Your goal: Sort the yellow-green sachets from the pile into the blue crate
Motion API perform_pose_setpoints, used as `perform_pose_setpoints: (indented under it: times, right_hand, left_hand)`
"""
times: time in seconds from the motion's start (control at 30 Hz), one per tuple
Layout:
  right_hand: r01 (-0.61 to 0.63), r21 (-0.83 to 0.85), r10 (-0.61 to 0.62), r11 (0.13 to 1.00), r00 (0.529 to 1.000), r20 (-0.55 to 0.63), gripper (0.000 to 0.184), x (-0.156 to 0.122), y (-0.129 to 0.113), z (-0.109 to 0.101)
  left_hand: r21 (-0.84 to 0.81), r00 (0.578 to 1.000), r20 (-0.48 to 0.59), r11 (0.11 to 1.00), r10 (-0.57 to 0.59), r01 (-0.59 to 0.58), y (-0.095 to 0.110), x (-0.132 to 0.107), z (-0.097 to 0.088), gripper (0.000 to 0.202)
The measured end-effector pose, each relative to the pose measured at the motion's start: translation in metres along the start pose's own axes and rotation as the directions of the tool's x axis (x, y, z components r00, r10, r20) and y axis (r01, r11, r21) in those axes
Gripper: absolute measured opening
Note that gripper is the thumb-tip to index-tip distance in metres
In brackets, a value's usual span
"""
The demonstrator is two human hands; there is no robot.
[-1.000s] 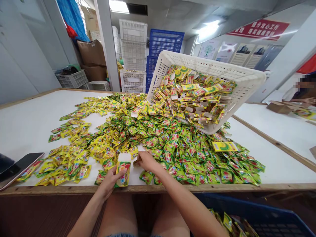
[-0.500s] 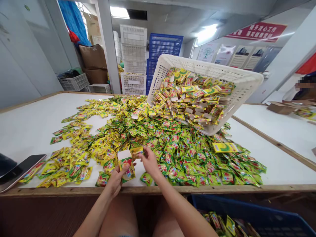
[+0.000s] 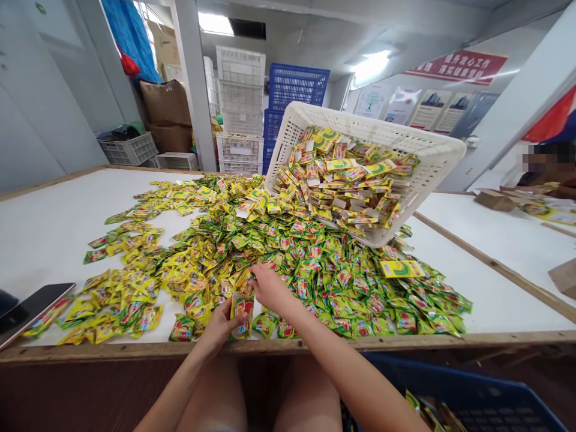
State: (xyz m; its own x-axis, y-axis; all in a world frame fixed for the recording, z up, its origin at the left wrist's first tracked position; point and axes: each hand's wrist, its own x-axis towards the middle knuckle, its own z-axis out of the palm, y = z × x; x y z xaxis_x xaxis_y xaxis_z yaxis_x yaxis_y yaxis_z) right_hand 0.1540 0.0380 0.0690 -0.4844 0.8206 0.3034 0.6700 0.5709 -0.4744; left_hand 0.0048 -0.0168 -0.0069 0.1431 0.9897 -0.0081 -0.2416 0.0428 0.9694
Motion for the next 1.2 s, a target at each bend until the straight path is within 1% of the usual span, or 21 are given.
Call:
perform_pose_setpoints:
  times: [0.07, 0.13, 0.27, 0.3, 0.37, 0.43, 0.5, 0.57, 0.63, 0.73, 0.77, 0.83, 0.9, 0.93, 0.97, 1.03, 1.1, 1.13, 1.2]
  right_hand:
    - [-0.027, -0.035, 0.027, 0.999, 0.999, -0.022, 0.017, 0.001, -0.001, 0.0]
    - [-0.017, -0.055, 0.015, 0.998, 0.999, -0.031, 0.017, 0.0, -0.003, -0.001]
    - [0.058, -0.035, -0.057, 0.998, 0.997, 0.043, 0.02, -0.006, -0.006, -0.004]
    - [0.054, -0.028, -0.052, 0.998, 0.996, 0.071, 0.019, -0.008, -0.006, -0.005]
    - [0.006, -0.04, -0.001, 0.999, 0.992, 0.127, 0.015, -0.011, -0.005, -0.006]
    - [-0.064, -0.086, 0.078, 0.994, 0.983, 0.166, 0.012, -0.012, -0.004, -0.005]
    - [-0.101, -0.137, 0.126, 0.985, 0.974, 0.187, 0.009, -0.011, -0.004, -0.003]
    - [-0.076, -0.168, 0.111, 0.983, 0.972, 0.209, 0.007, -0.008, -0.007, 0.001]
    - [-0.047, -0.169, 0.082, 0.984, 0.975, 0.207, 0.011, -0.007, -0.01, 0.005]
    - [-0.096, -0.072, 0.104, 0.993, 0.987, 0.118, 0.025, -0.008, -0.013, 0.01]
    - [-0.111, -0.031, 0.113, 0.993, 0.99, 0.08, 0.026, -0.009, -0.013, 0.011]
    - [-0.103, 0.009, 0.103, 0.995, 0.995, 0.002, 0.02, -0.013, -0.014, 0.014]
    - [-0.074, -0.009, 0.073, 0.997, 0.996, -0.053, 0.011, -0.018, -0.014, 0.018]
    - [-0.065, -0.018, 0.064, 0.998, 0.996, -0.058, 0.007, -0.022, -0.015, 0.021]
    - [-0.063, -0.012, 0.062, 0.998, 0.997, -0.047, 0.008, -0.025, -0.015, 0.025]
    - [-0.07, 0.05, 0.071, 0.996, 0.997, -0.025, 0.013, -0.032, -0.014, 0.033]
    - [-0.093, 0.195, 0.104, 0.976, 0.993, -0.05, 0.008, -0.04, -0.011, 0.041]
    - [-0.107, 0.301, 0.135, 0.947, 0.988, -0.073, 0.009, -0.044, -0.008, 0.044]
    - [-0.124, 0.523, 0.202, 0.843, 0.975, -0.094, 0.022, -0.05, -0.004, 0.051]
  left_hand:
    - [0.017, 1.0, 0.005, 1.0, 0.022, -0.023, -0.001, 0.001, 0.0, 0.043]
    - [0.022, 0.999, 0.019, 0.999, 0.041, -0.041, -0.002, 0.001, 0.0, 0.042]
    - [0.024, 0.999, 0.026, 0.999, 0.048, -0.048, -0.002, 0.0, -0.001, 0.039]
    - [0.028, 0.999, 0.022, 0.998, 0.049, -0.05, -0.002, 0.0, -0.001, 0.038]
    - [0.046, 0.998, 0.021, 0.997, 0.058, -0.059, -0.002, -0.001, -0.001, 0.037]
    - [0.063, 0.997, 0.027, 0.996, 0.067, -0.068, -0.002, -0.001, -0.001, 0.037]
    - [0.077, 0.997, 0.027, 0.994, 0.071, -0.073, -0.002, -0.001, 0.0, 0.037]
    - [0.08, 0.997, 0.011, 0.994, 0.079, -0.079, -0.002, -0.001, 0.001, 0.038]
    - [0.066, 0.996, -0.007, 0.994, 0.087, -0.086, -0.002, -0.002, 0.001, 0.037]
    - [0.02, 0.997, -0.017, 0.997, 0.071, -0.071, 0.0, -0.003, 0.0, 0.04]
    - [0.01, 0.998, -0.01, 0.998, 0.061, -0.061, 0.0, -0.004, 0.0, 0.042]
    - [0.006, 0.998, 0.002, 0.998, 0.058, -0.058, 0.0, -0.003, -0.001, 0.043]
    - [0.016, 0.997, 0.0, 0.997, 0.074, -0.074, -0.001, -0.002, -0.002, 0.043]
    - [0.021, 0.997, -0.007, 0.997, 0.078, -0.078, -0.001, -0.002, -0.002, 0.043]
    - [0.025, 0.997, -0.014, 0.997, 0.077, -0.077, -0.001, -0.001, -0.003, 0.044]
    - [0.032, 0.998, -0.007, 0.998, 0.061, -0.061, -0.002, -0.001, -0.004, 0.042]
    - [0.027, 0.998, -0.012, 0.998, 0.057, -0.056, -0.003, -0.002, -0.005, 0.041]
    - [0.014, 0.998, -0.029, 0.998, 0.059, -0.059, -0.004, -0.003, -0.005, 0.044]
    - [-0.024, 0.994, -0.086, 0.997, 0.072, -0.074, -0.006, -0.004, -0.005, 0.051]
